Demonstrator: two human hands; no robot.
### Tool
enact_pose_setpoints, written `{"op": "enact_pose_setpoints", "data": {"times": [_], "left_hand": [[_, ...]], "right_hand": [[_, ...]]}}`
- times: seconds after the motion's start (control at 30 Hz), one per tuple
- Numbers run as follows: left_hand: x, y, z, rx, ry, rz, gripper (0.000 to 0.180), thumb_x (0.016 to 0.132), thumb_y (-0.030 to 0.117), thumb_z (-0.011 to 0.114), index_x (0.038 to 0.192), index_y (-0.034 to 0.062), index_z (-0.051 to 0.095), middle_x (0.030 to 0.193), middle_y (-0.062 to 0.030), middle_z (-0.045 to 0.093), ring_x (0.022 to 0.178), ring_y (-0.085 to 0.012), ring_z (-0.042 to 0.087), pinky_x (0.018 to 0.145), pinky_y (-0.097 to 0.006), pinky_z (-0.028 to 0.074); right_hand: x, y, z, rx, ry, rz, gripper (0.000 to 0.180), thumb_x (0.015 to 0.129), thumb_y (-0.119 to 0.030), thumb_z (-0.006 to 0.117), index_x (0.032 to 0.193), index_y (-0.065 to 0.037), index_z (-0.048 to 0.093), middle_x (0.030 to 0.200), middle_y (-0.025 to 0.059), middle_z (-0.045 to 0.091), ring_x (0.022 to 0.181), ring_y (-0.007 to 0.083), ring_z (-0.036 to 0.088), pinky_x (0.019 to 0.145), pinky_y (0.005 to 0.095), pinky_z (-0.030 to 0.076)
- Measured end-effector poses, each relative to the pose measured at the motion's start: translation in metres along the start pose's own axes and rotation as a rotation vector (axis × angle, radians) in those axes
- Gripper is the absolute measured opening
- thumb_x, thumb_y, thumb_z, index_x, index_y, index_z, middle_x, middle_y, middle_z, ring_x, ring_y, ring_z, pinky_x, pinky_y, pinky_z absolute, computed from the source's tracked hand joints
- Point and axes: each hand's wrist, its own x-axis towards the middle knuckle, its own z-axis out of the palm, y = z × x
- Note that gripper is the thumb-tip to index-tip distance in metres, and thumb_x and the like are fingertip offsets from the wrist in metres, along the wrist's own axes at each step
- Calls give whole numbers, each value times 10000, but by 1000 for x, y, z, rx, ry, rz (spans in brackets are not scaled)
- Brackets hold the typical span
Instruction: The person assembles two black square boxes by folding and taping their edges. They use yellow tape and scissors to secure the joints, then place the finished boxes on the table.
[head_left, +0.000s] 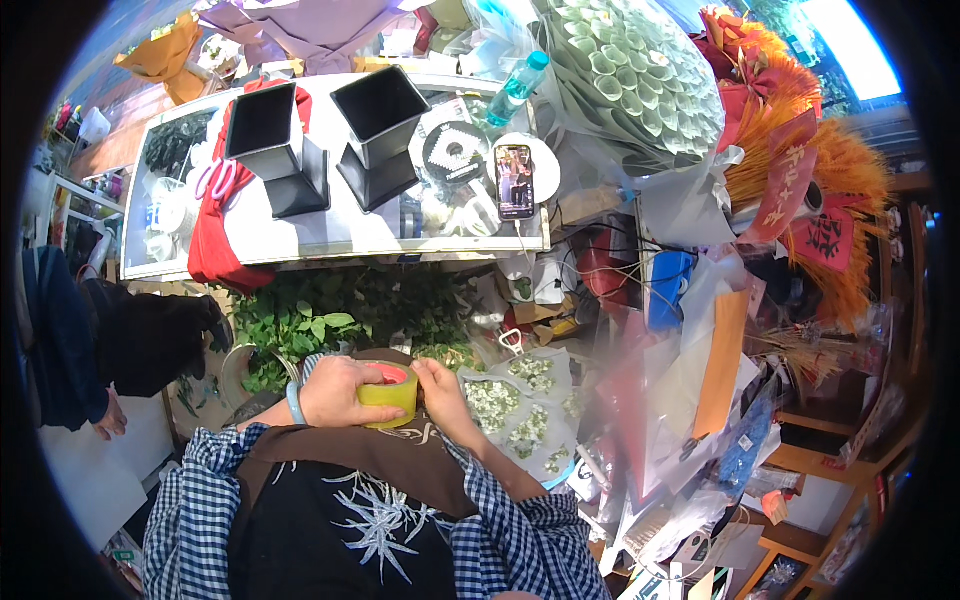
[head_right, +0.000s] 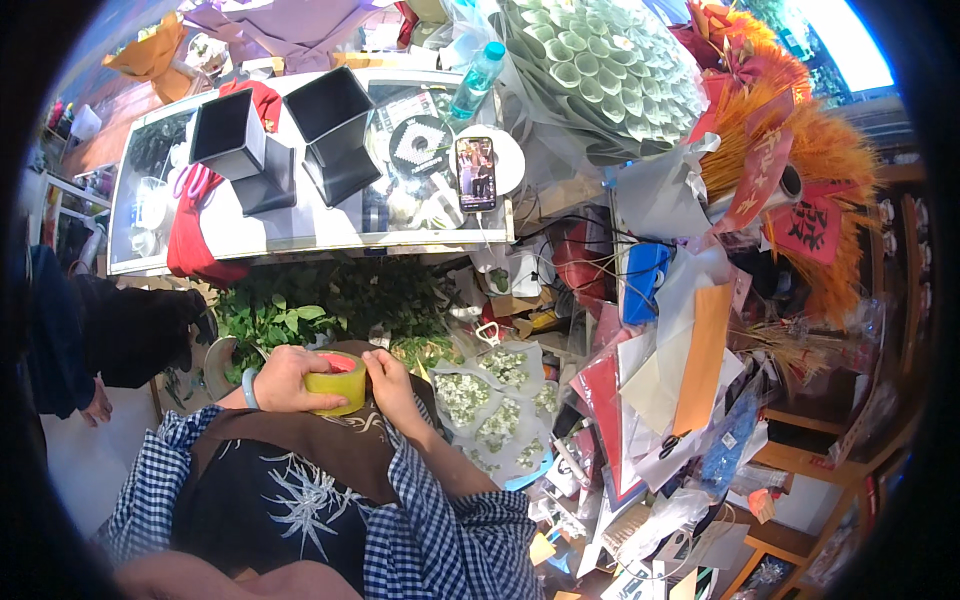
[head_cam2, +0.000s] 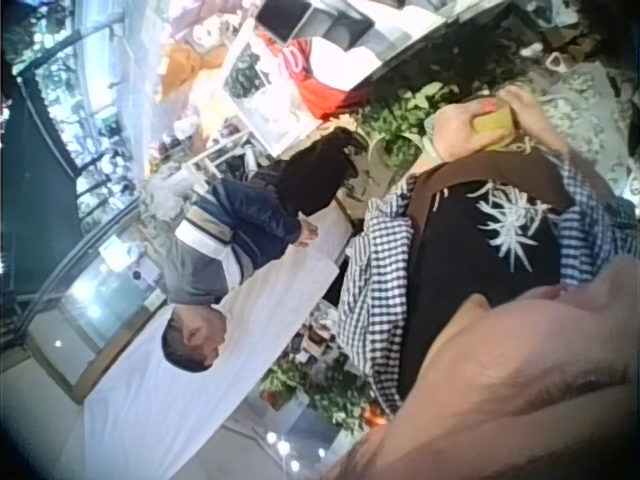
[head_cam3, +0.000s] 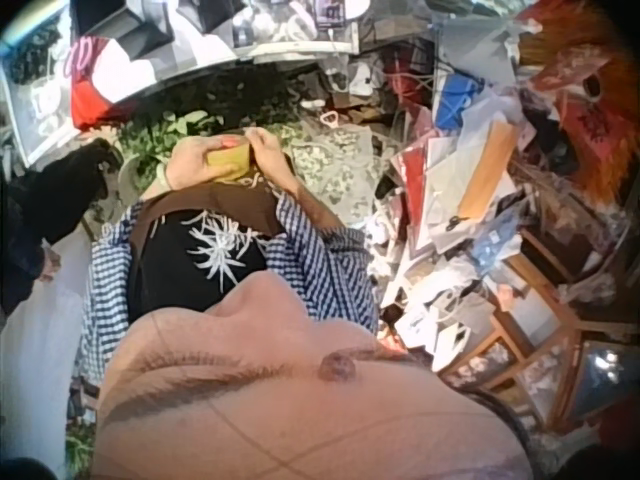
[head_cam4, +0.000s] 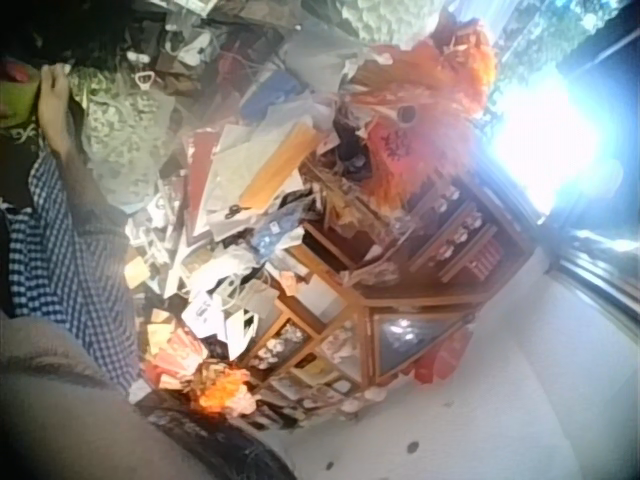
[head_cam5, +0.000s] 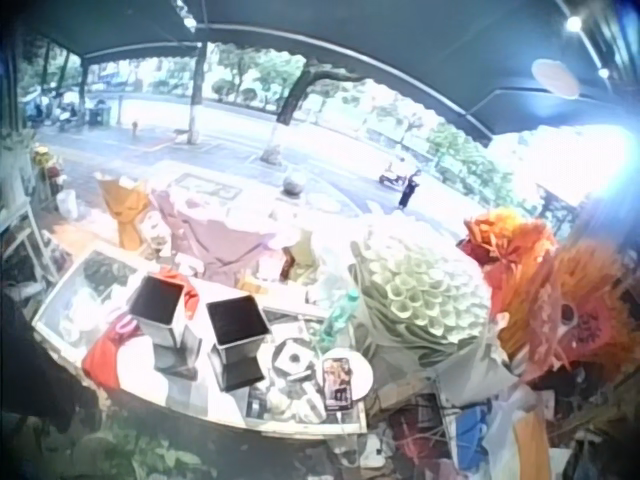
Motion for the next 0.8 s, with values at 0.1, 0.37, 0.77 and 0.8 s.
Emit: {"op": "enact_pose_setpoints", "data": {"times": [0.1, 0.37, 0.77, 0.8], "left_hand": [[-1, 3, 2, 21, 101, -6, 398, 734, 409, 753, 917, 58, 721, 740, -161, 670, 643, -322, 647, 589, -377, 510], [-12, -2, -2, -486, 70, -282, 327, 859, 298, 680, 730, -2, 657, 609, -61, 606, 537, -89, 532, 517, -263, 414], [-5, -1, 16, -1727, 185, -542, 411, 983, 364, 468, 1022, -5, 646, 931, -77, 683, 822, -103, 636, 693, -230, 481], [-4, -4, 17, -1742, 170, -520, 389, 983, 348, 475, 1028, -2, 640, 942, -72, 679, 837, -97, 628, 707, -230, 478]], "right_hand": [[-17, -4, -3, 74, -46, -79, 194, 995, -192, 501, 957, -19, 579, 791, -11, 582, 723, 56, 546, 669, 190, 437], [-31, -30, 3, 75, -71, -300, 168, 921, -102, 577, 1047, -11, 514, 954, 23, 560, 895, 82, 543, 823, 225, 438], [-32, -33, 7, 608, -428, -134, 353, 921, -195, 503, 1208, 10, 513, 1107, 85, 604, 1030, 131, 576, 926, 280, 443], [-32, -35, 8, 620, -405, -129, 338, 932, -197, 502, 1201, 8, 515, 1097, 82, 608, 1015, 124, 582, 913, 275, 452]]}}
